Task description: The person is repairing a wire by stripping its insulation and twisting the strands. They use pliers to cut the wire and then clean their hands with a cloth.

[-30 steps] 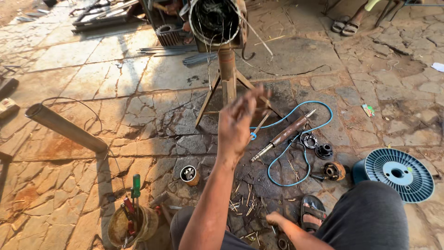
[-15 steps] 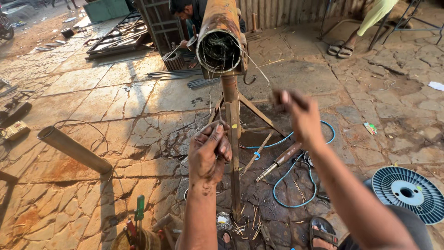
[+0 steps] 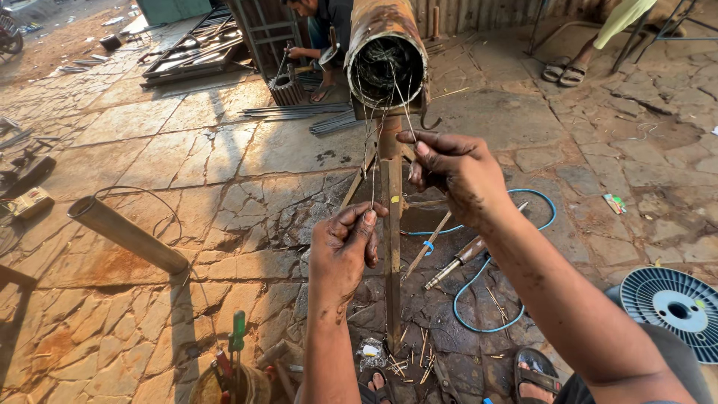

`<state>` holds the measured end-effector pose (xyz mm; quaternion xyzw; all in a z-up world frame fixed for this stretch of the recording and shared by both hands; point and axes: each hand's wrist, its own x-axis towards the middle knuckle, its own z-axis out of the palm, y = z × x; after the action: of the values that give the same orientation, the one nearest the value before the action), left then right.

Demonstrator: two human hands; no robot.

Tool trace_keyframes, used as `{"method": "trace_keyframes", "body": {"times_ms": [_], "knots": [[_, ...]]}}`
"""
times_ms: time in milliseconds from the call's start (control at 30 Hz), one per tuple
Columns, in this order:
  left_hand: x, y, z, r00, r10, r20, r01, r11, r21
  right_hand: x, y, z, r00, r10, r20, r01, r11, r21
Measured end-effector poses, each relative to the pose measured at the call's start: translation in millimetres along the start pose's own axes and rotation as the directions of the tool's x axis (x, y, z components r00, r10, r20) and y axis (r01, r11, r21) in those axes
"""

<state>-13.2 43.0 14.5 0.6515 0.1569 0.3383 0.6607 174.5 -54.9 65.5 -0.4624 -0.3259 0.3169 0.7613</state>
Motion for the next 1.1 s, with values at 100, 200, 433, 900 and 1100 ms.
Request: {"method": "trace_keyframes", "body": {"times_ms": [100, 200, 433, 900, 1100], "knots": [[2.4, -2.0, -6.0, 1.0, 0.001, 0.003, -0.001, 0.999, 0.039, -0.8, 10.8, -0.4, 1.0, 0.005, -0.013, -0.005, 1.0, -0.018], [4.4, -2.9, -10.7, 1.0, -0.002, 0.001, 0.002, 0.999, 0.041, 1.8, 13.3, -4.8, 1.0, 0.011, 0.001, -0.011, 0.999, 0.035], [4.3, -1.1, -16.2, 1.0, -0.01, 0.002, 0.01, 0.999, 0.046, 1.0, 13.1, -8.5, 0.998, 0.065, 0.002, -0.065, 0.993, 0.093], [3.2, -2.1, -18.2, 0.999, 0.01, 0.05, -0.01, 1.0, 0.004, 2.8, 24.7, -9.8, 1.0, 0.015, -0.019, -0.012, 0.987, 0.157], [1.3, 2.6, -15.6, 1.0, -0.002, 0.011, 0.001, 0.997, 0.083, 10.3, 26.1, -9.1, 0.995, 0.095, 0.04, -0.103, 0.916, 0.387]]}}
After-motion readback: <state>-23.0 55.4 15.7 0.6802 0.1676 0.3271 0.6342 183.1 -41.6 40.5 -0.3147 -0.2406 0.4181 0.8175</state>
